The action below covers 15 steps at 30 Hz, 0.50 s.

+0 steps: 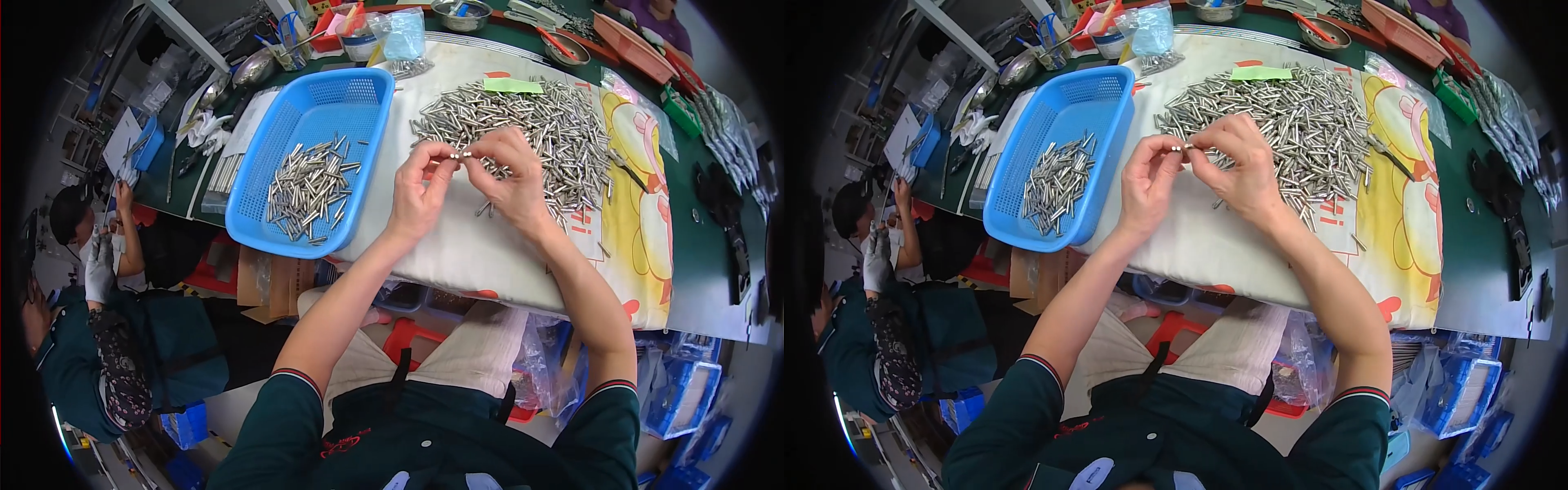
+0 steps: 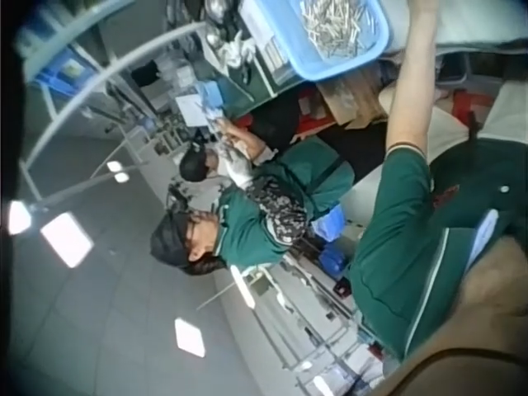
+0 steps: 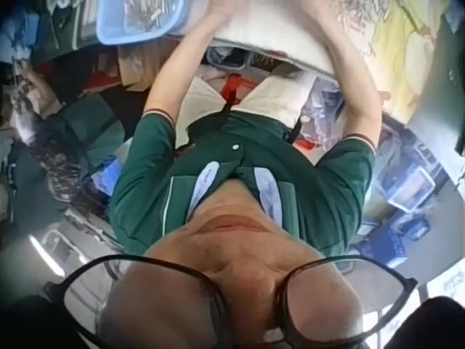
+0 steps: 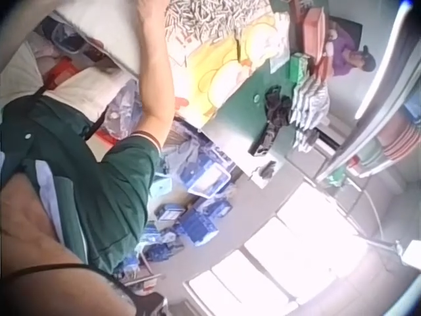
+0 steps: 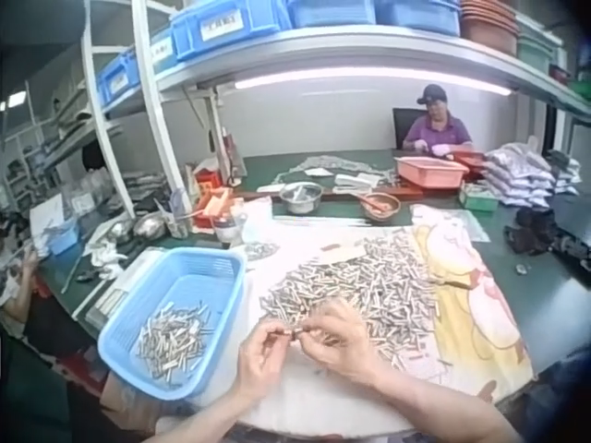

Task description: Sorting and inspecting small metal pins at a manufacturing workbench.

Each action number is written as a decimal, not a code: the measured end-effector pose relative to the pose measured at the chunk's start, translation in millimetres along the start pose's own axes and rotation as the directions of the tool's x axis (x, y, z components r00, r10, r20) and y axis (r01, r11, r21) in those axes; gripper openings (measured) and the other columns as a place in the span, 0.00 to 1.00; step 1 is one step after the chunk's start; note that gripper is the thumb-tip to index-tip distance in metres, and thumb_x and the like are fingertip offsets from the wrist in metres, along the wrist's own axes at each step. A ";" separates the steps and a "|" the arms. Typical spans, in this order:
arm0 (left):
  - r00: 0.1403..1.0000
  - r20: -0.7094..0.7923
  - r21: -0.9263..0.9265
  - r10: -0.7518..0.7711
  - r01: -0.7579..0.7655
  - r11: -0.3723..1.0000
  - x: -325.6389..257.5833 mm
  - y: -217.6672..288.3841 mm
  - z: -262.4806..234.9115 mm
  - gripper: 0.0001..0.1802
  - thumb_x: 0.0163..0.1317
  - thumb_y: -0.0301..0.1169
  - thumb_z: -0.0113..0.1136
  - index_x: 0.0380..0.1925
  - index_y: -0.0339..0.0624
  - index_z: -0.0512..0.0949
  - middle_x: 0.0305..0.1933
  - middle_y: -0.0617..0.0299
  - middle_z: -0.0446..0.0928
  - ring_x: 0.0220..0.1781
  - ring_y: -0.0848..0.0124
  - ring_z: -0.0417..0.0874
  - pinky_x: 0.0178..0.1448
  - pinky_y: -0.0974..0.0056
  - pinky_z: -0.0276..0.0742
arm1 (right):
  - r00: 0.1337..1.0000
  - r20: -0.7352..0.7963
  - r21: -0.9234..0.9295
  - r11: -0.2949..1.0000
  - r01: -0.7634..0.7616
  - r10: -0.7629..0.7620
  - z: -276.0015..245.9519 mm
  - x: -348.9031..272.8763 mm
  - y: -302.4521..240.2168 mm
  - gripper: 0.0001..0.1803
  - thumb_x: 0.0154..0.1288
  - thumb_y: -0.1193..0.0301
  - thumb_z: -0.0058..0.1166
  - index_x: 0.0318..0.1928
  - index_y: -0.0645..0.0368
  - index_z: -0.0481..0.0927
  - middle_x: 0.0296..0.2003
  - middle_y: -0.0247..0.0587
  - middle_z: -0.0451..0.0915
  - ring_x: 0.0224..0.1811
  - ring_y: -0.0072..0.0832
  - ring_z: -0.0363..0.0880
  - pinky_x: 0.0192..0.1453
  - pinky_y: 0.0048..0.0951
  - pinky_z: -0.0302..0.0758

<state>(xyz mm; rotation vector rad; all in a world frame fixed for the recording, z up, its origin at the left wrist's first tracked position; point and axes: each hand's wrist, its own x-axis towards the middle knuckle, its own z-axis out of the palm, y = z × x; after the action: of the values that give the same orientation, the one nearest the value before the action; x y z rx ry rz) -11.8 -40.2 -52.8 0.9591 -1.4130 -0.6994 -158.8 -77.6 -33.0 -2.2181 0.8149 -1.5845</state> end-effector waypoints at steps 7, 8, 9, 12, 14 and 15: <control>1.000 0.022 -0.083 0.013 -0.011 0.997 -2.7 -3.2 -0.4 0.04 0.63 0.24 0.51 0.37 0.36 0.71 0.31 0.60 0.76 0.34 0.74 0.80 0.40 0.70 0.76 | 0.998 -0.033 0.036 0.998 -0.052 0.054 10.6 -9.0 -2.6 0.09 0.45 0.78 0.60 0.31 0.57 0.81 0.27 0.35 0.75 0.31 0.31 0.72 0.37 0.29 0.70; 1.000 0.014 -0.098 0.014 -0.012 0.995 -3.0 -3.2 0.0 0.04 0.64 0.24 0.51 0.37 0.36 0.71 0.31 0.60 0.76 0.33 0.74 0.80 0.40 0.70 0.76 | 0.998 -0.031 0.045 0.997 -0.055 0.057 10.7 -8.2 -3.7 0.09 0.45 0.79 0.60 0.31 0.57 0.81 0.27 0.35 0.75 0.31 0.30 0.72 0.35 0.28 0.69; 1.000 0.012 -0.098 0.013 -0.012 0.995 -3.1 -3.4 -0.1 0.04 0.64 0.24 0.51 0.37 0.36 0.71 0.31 0.60 0.76 0.33 0.74 0.80 0.40 0.70 0.76 | 0.998 -0.029 0.046 0.997 -0.055 0.056 11.7 -8.3 -4.4 0.09 0.45 0.79 0.60 0.31 0.57 0.81 0.27 0.35 0.75 0.31 0.30 0.72 0.35 0.28 0.69; 0.999 -0.015 -0.092 0.042 -0.043 0.995 -3.1 -2.9 0.2 0.04 0.63 0.24 0.51 0.37 0.35 0.71 0.31 0.60 0.76 0.34 0.73 0.80 0.40 0.70 0.76 | 0.995 -0.046 0.091 0.992 -0.083 0.088 13.7 -9.5 -5.7 0.08 0.46 0.79 0.60 0.31 0.58 0.81 0.28 0.35 0.74 0.29 0.29 0.72 0.32 0.26 0.69; 0.999 -0.014 -0.099 0.037 -0.038 0.994 -2.9 -1.2 0.1 0.04 0.63 0.24 0.51 0.37 0.35 0.71 0.32 0.60 0.76 0.34 0.73 0.80 0.39 0.70 0.77 | 0.992 -0.019 0.103 0.987 -0.124 0.127 13.0 -10.7 -5.2 0.08 0.48 0.79 0.59 0.32 0.58 0.81 0.28 0.35 0.74 0.27 0.25 0.72 0.28 0.23 0.68; 0.999 -0.016 -0.100 0.037 -0.038 0.994 -2.8 -1.2 0.1 0.04 0.63 0.24 0.51 0.37 0.35 0.71 0.32 0.60 0.76 0.34 0.73 0.80 0.39 0.70 0.77 | 0.992 -0.017 0.102 0.987 -0.123 0.126 12.9 -11.0 -4.8 0.08 0.48 0.79 0.59 0.32 0.58 0.81 0.28 0.35 0.74 0.27 0.25 0.72 0.28 0.23 0.68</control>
<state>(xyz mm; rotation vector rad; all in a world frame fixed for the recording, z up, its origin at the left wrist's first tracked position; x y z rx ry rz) -11.9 -38.4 -55.3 0.8555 -1.3670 -0.7271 -148.0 -68.3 -43.3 -2.0411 0.8429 -1.5597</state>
